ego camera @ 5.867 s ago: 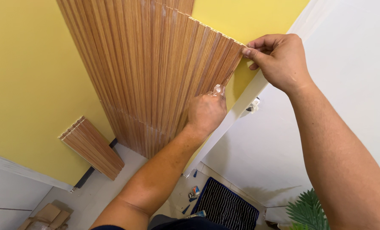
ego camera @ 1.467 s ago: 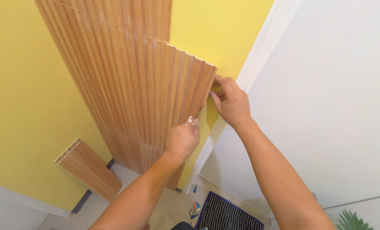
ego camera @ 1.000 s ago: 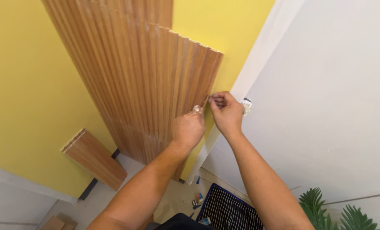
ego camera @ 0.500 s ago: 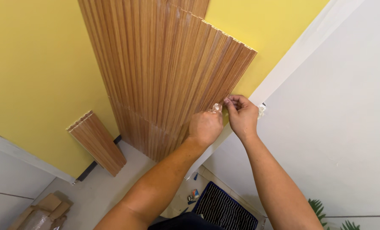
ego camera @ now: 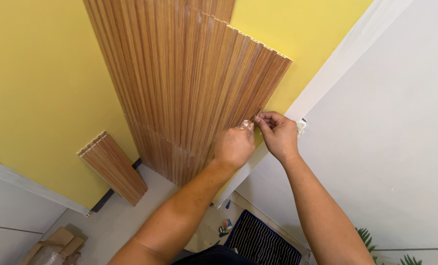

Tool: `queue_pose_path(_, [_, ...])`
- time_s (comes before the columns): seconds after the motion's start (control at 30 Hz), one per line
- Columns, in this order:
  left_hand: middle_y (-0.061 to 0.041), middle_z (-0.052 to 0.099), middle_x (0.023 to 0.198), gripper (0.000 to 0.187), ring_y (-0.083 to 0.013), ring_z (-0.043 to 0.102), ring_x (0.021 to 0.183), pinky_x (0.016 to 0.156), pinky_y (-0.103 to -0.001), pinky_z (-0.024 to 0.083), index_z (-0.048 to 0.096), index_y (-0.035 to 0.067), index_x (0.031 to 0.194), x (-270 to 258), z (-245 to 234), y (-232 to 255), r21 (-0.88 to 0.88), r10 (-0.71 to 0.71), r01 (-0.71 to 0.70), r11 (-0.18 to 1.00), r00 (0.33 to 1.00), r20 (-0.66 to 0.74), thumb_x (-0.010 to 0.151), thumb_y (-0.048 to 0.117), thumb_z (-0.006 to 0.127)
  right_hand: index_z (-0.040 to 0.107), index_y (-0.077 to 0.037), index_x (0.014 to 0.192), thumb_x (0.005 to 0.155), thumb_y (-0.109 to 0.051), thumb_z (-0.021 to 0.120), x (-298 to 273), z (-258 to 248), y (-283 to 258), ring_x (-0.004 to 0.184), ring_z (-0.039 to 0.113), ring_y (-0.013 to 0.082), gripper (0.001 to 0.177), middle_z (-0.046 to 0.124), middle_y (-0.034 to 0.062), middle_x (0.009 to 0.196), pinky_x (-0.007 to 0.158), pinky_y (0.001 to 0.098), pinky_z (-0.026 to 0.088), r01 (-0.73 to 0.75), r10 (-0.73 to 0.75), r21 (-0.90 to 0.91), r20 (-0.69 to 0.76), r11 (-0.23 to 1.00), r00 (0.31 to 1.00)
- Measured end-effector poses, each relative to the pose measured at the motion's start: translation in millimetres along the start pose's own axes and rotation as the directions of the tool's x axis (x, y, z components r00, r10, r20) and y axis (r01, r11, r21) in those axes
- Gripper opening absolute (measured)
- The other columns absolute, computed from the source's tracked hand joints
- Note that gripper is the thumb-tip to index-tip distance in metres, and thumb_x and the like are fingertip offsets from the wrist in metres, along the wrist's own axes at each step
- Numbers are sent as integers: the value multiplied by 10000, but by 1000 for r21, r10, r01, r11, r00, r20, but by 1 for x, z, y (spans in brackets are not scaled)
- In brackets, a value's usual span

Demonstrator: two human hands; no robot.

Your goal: The person aligns a wooden slat panel against a yellow wall and uses a utility knife to trim the panel edge along the wall corner. The person repeatedly scores and peels away excess material to fit the panel flush with the wall.

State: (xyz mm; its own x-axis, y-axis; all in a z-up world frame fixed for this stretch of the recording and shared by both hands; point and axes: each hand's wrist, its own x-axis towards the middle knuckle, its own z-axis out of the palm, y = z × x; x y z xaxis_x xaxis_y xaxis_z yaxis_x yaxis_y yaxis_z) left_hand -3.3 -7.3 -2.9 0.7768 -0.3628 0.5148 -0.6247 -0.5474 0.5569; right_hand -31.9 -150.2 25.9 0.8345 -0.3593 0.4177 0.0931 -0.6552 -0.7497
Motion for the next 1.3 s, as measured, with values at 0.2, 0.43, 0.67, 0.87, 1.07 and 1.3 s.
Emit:
queue_pose_path(0.2, [-185,715,700,279,-377,692,579,553,-503,551,691,58,873,-2,5,-6,61,118,-112,992,987,-111,1023,216,518,755,17,999,923,-165,779,0,2,3,765,719,106,198,777,67,860,723,256,598,5,-5,17,-5,1000,1000])
queue_pose_path(0.43, [-193,699,664,255,-376,686,555,525,-493,546,680,33,883,-7,1,-5,22,124,-123,992,989,-82,1010,201,535,756,20,1012,927,-151,770,1,2,8,775,719,102,192,784,67,884,725,254,594,39,-39,32,0,999,999])
queue_pose_path(0.67, [-196,689,639,283,-370,689,546,523,-482,554,684,33,868,-6,-5,-1,10,117,-117,993,991,-70,1029,202,525,750,19,999,925,-153,774,1,0,5,768,719,96,189,779,63,874,714,244,595,36,-36,15,-3,999,999])
queue_pose_path(0.87, [-191,684,632,295,-369,686,541,517,-482,551,680,43,846,-3,-3,-2,64,139,-134,989,987,-81,1032,210,522,752,17,996,928,-153,776,1,1,6,756,712,98,184,778,64,860,700,245,592,11,-12,32,1,999,1000])
queue_pose_path(1.07, [-187,680,603,276,-365,685,530,507,-486,548,683,49,869,-5,-3,-1,62,129,-125,990,989,-66,1024,215,526,756,13,998,925,-150,772,0,1,7,759,716,94,180,779,59,865,700,242,591,6,-6,26,0,1000,1000])
queue_pose_path(1.3, [-185,695,651,283,-366,689,552,518,-483,549,674,58,854,-2,-3,0,45,120,-116,992,988,-96,1030,224,527,753,17,996,926,-161,774,0,2,4,757,719,92,192,779,62,859,698,242,596,9,-8,30,-6,1000,1000])
